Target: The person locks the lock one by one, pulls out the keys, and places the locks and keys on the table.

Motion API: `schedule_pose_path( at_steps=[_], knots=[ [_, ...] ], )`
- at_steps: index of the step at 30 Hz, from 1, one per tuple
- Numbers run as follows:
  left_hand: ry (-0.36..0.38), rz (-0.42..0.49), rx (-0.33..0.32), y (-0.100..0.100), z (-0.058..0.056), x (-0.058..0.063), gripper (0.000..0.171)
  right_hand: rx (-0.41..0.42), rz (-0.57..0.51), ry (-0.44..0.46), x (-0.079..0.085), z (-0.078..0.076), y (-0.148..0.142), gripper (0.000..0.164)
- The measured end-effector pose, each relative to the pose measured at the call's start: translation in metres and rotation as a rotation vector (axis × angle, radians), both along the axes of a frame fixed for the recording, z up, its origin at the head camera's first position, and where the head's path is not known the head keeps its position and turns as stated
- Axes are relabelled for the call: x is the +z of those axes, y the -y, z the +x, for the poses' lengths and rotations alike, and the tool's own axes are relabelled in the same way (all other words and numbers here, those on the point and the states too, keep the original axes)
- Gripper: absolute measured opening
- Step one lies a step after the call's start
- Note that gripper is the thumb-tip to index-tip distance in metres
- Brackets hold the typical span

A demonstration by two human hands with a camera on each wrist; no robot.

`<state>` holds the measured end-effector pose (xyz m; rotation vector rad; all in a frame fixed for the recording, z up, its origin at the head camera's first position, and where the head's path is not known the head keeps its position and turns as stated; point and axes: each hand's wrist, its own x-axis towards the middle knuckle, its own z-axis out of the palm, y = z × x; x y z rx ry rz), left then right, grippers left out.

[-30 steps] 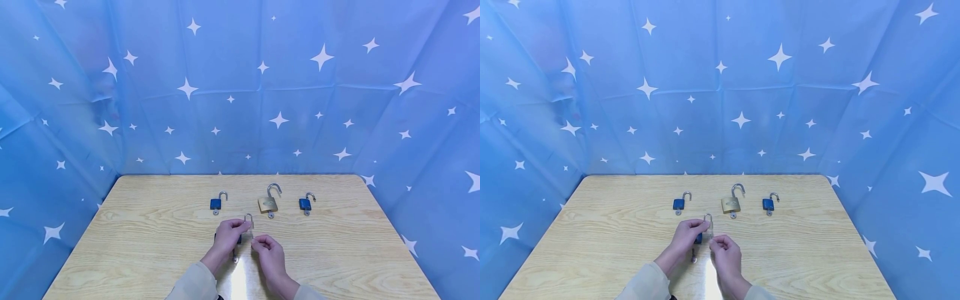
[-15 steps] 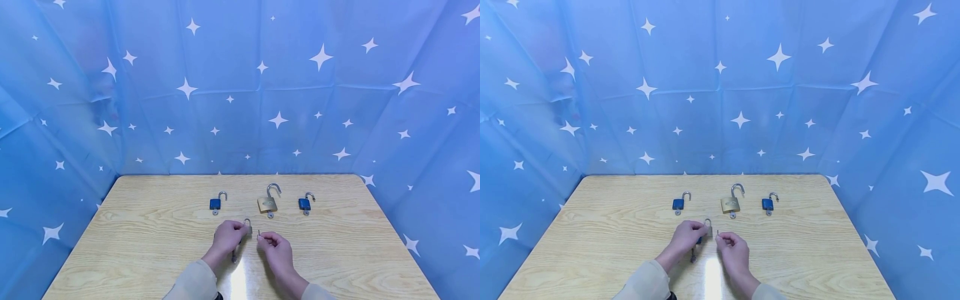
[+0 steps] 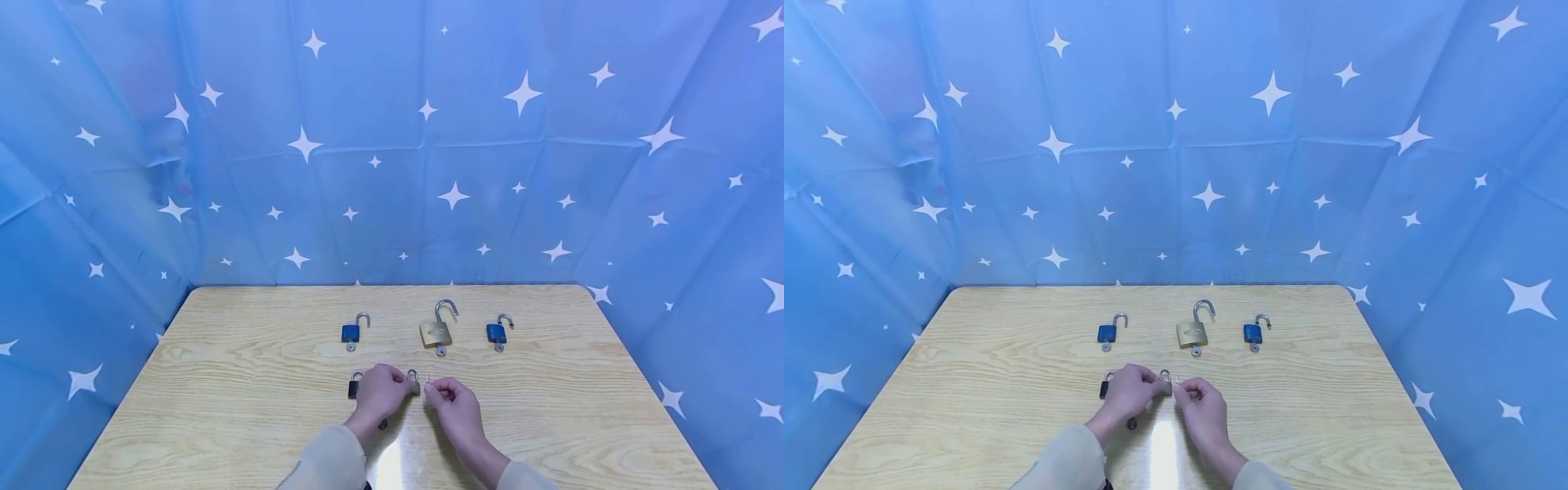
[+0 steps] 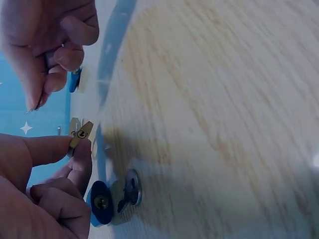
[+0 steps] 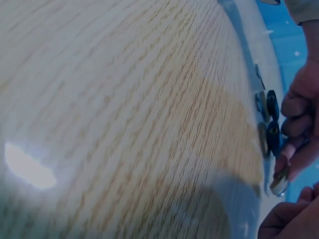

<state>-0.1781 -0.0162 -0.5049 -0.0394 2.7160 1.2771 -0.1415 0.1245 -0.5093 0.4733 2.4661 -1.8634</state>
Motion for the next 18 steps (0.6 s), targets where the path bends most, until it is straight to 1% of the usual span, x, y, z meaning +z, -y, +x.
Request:
schedule_pose_path(
  at_steps=[5, 8, 10, 14, 18],
  knots=[
    [0.004, -0.037, 0.032, -0.0027, 0.0002, -0.0009, 0.014, -0.004, -0.001, 0.006, 0.0013, -0.0006, -0.0001, 0.018],
    [-0.025, -0.081, 0.034, -0.0041, -0.0001, -0.0022, 0.016, -0.006, -0.003, 0.0, 0.0017, -0.0009, 0.0, 0.019],
    [-0.049, -0.122, 0.027, -0.005, -0.0006, -0.0038, 0.016, -0.005, 0.0, -0.001, 0.0015, -0.001, 0.0003, 0.019],
    [-0.093, -0.208, 0.001, -0.0059, -0.0012, -0.0033, 0.019, -0.024, 0.011, -0.002, 0.0004, -0.002, 0.0005, 0.017],
    [-0.105, -0.273, -0.025, -0.007, -0.0017, -0.0017, 0.027, -0.043, 0.027, -0.012, -0.0013, -0.003, 0.0, 0.014]
  ],
)
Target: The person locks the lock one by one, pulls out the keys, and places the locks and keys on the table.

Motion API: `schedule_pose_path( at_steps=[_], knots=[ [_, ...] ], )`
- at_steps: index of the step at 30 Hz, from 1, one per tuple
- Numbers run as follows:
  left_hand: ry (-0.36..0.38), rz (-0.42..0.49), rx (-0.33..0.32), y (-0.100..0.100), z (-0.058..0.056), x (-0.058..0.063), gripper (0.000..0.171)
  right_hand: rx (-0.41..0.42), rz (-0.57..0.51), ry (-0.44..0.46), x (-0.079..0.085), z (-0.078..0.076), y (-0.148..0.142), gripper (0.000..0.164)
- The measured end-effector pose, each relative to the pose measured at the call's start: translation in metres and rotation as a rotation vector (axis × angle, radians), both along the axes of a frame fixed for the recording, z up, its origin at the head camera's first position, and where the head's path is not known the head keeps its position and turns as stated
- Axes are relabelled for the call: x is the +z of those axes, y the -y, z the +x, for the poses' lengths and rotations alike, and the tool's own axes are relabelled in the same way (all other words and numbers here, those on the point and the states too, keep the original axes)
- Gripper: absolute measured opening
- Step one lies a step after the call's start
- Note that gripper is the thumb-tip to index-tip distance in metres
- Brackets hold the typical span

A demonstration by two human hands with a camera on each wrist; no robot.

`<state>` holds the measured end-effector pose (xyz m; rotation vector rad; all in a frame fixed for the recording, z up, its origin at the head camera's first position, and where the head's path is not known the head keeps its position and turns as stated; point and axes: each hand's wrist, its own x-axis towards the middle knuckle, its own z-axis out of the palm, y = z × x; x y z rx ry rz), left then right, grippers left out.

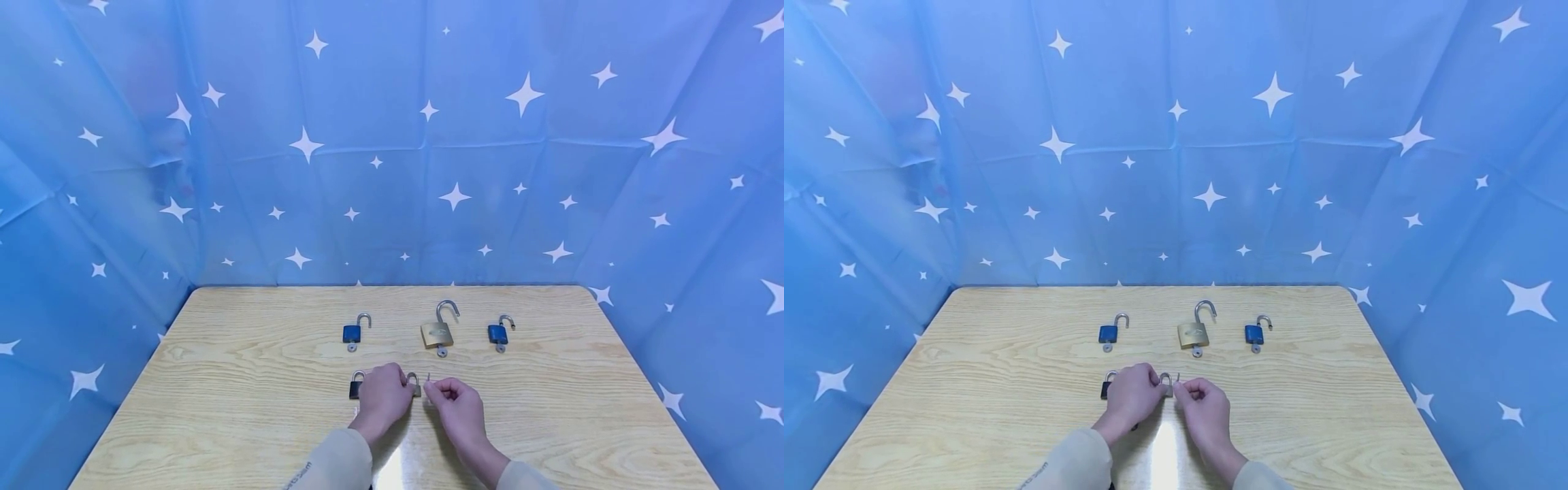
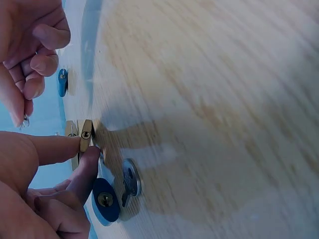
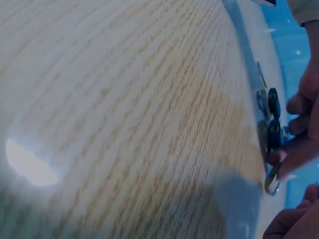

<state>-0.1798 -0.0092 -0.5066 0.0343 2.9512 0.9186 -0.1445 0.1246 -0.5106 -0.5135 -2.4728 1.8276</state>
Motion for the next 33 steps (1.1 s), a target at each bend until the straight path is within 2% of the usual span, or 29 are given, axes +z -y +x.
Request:
schedule_pose_path(
  at_steps=[6, 15, 26, 33],
  knots=[
    [-0.009, -0.064, -0.006, -0.002, -0.001, -0.001, 0.041, 0.007, 0.037, 0.011, -0.001, 0.0, -0.001, 0.015],
    [-0.052, -0.143, -0.014, -0.004, 0.002, -0.001, 0.045, 0.031, 0.048, 0.036, -0.001, 0.002, -0.003, 0.016],
    [-0.052, -0.123, -0.016, -0.004, 0.002, -0.002, 0.043, 0.076, 0.074, 0.056, -0.005, 0.005, -0.004, 0.016],
    [-0.108, -0.045, -0.026, 0.005, 0.001, 0.004, 0.021, 0.116, 0.088, 0.059, -0.004, 0.006, -0.004, 0.015]
  ],
)
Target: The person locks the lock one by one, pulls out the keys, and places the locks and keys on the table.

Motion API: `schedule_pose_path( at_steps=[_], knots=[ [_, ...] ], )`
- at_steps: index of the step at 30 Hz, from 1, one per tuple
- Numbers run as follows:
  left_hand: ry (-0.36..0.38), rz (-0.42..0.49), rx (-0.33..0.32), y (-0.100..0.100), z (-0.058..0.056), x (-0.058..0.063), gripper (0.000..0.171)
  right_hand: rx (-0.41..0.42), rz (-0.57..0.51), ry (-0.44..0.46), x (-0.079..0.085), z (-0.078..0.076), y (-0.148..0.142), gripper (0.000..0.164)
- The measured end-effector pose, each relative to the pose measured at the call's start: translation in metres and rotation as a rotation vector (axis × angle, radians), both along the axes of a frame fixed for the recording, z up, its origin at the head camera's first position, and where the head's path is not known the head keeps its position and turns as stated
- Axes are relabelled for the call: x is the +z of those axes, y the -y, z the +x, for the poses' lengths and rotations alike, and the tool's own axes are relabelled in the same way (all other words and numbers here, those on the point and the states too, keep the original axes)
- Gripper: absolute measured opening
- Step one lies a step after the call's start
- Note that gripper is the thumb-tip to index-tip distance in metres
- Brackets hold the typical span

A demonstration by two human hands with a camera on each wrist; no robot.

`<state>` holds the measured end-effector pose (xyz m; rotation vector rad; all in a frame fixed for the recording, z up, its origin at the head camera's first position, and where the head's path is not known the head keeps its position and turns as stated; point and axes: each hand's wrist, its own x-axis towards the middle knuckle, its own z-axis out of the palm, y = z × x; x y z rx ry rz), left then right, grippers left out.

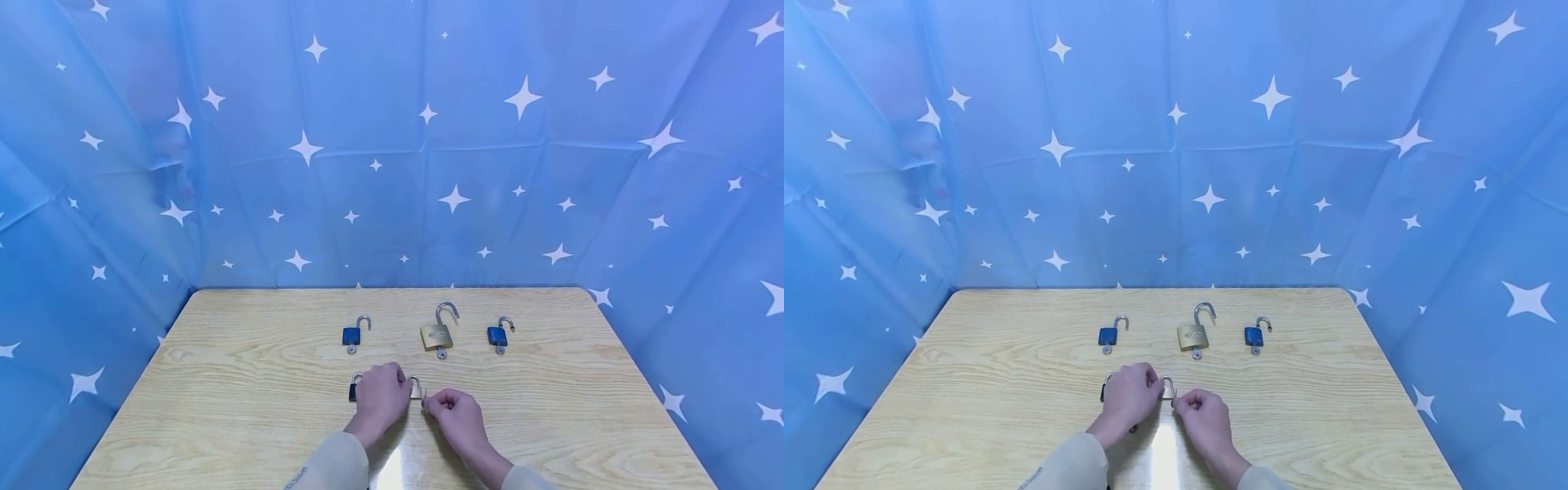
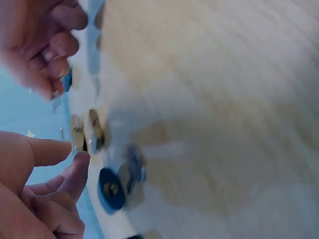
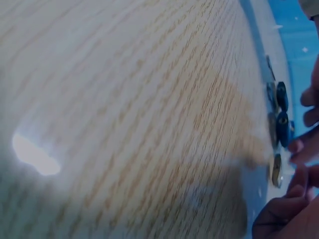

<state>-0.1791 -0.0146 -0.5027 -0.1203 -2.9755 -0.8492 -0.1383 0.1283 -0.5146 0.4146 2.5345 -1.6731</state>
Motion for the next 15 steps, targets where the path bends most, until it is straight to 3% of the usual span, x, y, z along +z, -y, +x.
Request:
schedule_pose_path(
  at_steps=[4, 9, 15],
  knots=[
    [-0.007, 0.049, -0.002, 0.014, -0.002, 0.008, 0.016, 0.092, 0.029, 0.012, 0.001, 0.003, -0.001, 0.016],
    [0.001, 0.054, 0.03, 0.034, -0.005, 0.012, 0.015, 0.228, 0.172, -0.013, 0.004, 0.006, 0.0, 0.017],
    [0.017, 0.054, 0.079, 0.055, -0.006, 0.01, 0.016, 0.284, 0.331, -0.044, 0.006, 0.006, 0.004, 0.02]
  ],
)
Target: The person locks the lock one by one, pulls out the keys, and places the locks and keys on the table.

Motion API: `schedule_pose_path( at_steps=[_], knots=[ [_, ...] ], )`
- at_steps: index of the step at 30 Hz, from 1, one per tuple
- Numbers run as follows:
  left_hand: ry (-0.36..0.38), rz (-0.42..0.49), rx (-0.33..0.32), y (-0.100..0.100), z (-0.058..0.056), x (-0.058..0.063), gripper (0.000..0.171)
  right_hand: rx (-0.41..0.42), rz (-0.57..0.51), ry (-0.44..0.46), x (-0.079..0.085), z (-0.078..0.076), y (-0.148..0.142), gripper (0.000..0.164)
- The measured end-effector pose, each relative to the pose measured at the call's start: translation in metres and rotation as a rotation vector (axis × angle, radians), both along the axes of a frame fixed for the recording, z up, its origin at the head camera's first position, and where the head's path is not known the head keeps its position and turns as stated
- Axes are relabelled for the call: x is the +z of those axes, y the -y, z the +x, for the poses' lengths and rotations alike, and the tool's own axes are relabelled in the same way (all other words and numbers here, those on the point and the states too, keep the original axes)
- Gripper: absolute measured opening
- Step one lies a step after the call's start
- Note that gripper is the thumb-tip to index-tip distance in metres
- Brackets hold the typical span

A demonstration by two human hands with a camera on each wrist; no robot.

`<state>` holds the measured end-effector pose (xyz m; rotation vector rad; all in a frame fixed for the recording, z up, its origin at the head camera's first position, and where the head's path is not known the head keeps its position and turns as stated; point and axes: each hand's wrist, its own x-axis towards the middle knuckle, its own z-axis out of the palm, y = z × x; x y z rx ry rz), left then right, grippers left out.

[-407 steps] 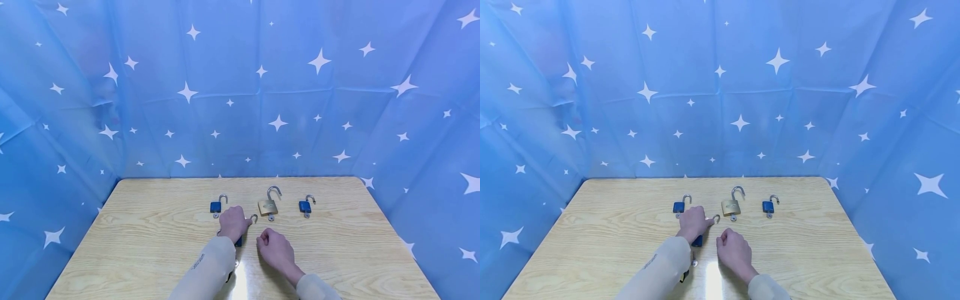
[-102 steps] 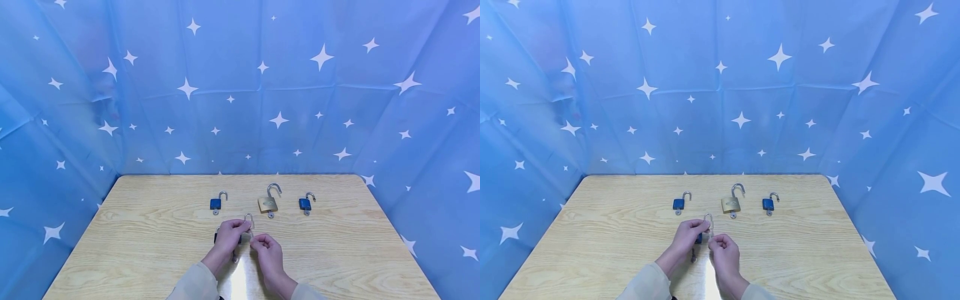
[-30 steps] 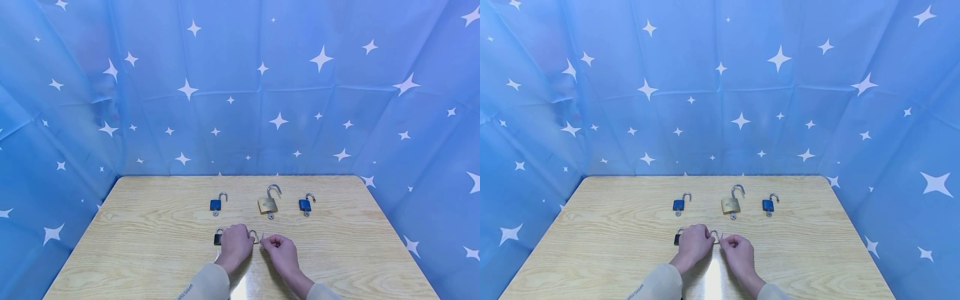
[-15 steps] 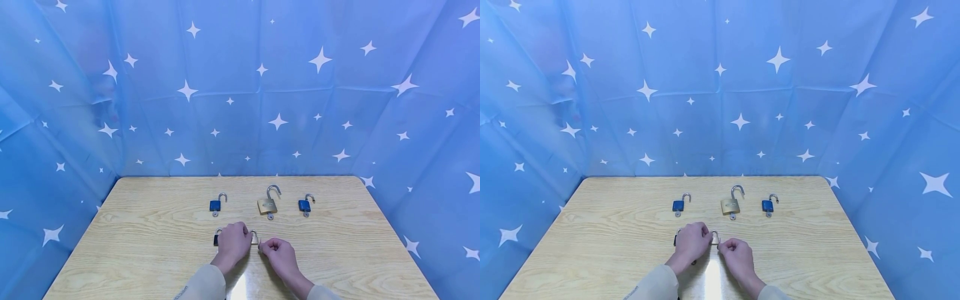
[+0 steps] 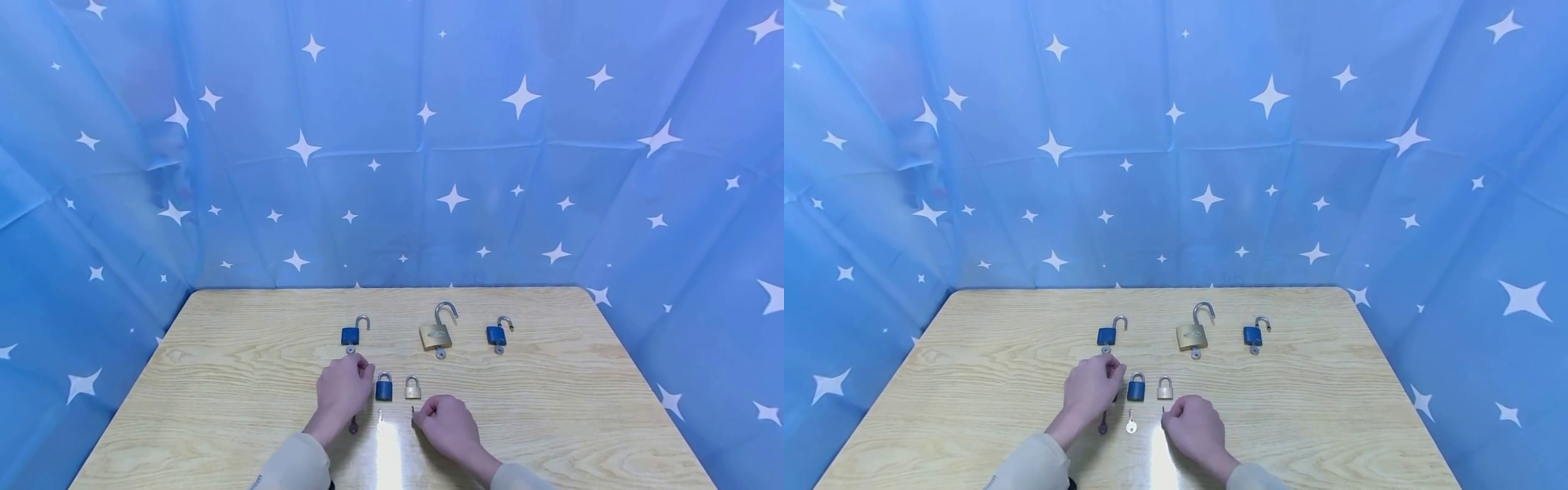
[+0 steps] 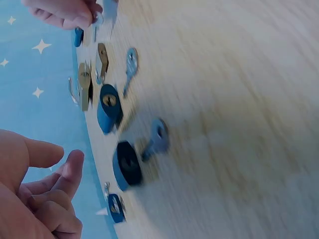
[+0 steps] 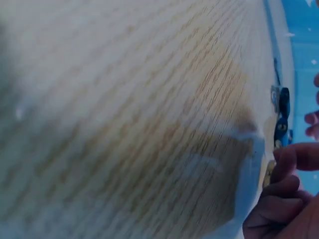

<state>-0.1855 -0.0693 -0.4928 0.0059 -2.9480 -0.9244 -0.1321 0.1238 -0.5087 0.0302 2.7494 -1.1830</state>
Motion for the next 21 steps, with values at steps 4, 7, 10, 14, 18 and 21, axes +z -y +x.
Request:
schedule_pose_path(
  at_steps=[4, 7, 10, 14, 18, 21],
  knots=[
    [-0.005, -0.003, 0.025, 0.011, 0.001, -0.001, 0.015, 0.001, 0.045, -0.013, -0.001, -0.001, 0.003, 0.021],
    [0.0, 0.005, 0.045, 0.018, 0.002, -0.001, 0.014, 0.001, 0.061, -0.018, -0.002, -0.001, 0.004, 0.022],
    [0.012, 0.018, 0.059, 0.022, 0.002, -0.002, 0.014, 0.01, 0.075, -0.019, -0.003, -0.001, 0.004, 0.023],
    [0.025, 0.026, 0.071, 0.026, 0.001, -0.001, 0.014, 0.018, 0.091, -0.016, -0.003, -0.002, 0.004, 0.025],
    [0.037, 0.025, 0.078, 0.028, 0.001, -0.001, 0.014, 0.025, 0.102, -0.012, -0.003, -0.002, 0.003, 0.027],
    [0.045, 0.022, 0.078, 0.028, 0.002, -0.001, 0.015, 0.032, 0.109, -0.009, -0.003, -0.002, 0.003, 0.027]
  ],
)
